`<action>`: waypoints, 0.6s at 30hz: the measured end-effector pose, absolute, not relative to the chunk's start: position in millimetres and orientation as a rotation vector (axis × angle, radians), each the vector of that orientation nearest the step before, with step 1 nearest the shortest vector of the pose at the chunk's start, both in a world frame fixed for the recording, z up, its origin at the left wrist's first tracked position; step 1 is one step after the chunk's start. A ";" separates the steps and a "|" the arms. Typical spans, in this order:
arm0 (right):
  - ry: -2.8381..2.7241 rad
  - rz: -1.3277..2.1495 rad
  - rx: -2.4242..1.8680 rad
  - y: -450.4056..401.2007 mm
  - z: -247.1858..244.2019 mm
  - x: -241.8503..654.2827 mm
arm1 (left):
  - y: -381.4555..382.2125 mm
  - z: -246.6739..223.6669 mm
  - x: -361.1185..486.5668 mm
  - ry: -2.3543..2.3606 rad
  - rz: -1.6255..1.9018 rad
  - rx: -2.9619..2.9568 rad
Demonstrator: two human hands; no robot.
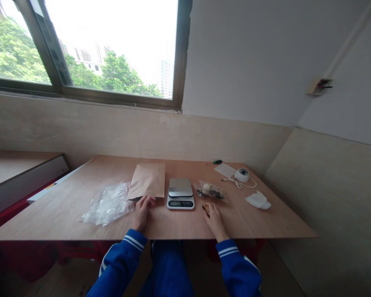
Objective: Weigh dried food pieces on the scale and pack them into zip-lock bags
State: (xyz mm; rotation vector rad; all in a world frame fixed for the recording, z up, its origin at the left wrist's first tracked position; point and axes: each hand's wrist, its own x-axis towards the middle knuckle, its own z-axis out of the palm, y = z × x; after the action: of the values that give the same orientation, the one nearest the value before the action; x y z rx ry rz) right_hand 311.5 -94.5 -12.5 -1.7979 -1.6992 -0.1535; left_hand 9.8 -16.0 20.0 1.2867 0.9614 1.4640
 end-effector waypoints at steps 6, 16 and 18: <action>-1.597 -0.038 -1.589 -52.1 29.2 272.5 | -13.4 13.6 4.4 1.244 1.833 1.436; -1.686 -0.173 -1.610 -13.2 41.4 203.0 | -8.6 12.0 4.9 1.888 1.860 1.498; -1.777 -0.089 -1.435 -31.8 40.5 177.9 | -4.7 7.6 4.1 1.875 1.832 1.509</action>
State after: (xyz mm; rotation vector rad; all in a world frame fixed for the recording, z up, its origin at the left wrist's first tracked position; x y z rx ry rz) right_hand 177.9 -31.8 40.5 -1.4351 -1.7769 -0.0888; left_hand 4.1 -4.7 7.6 1.5088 1.8752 1.8325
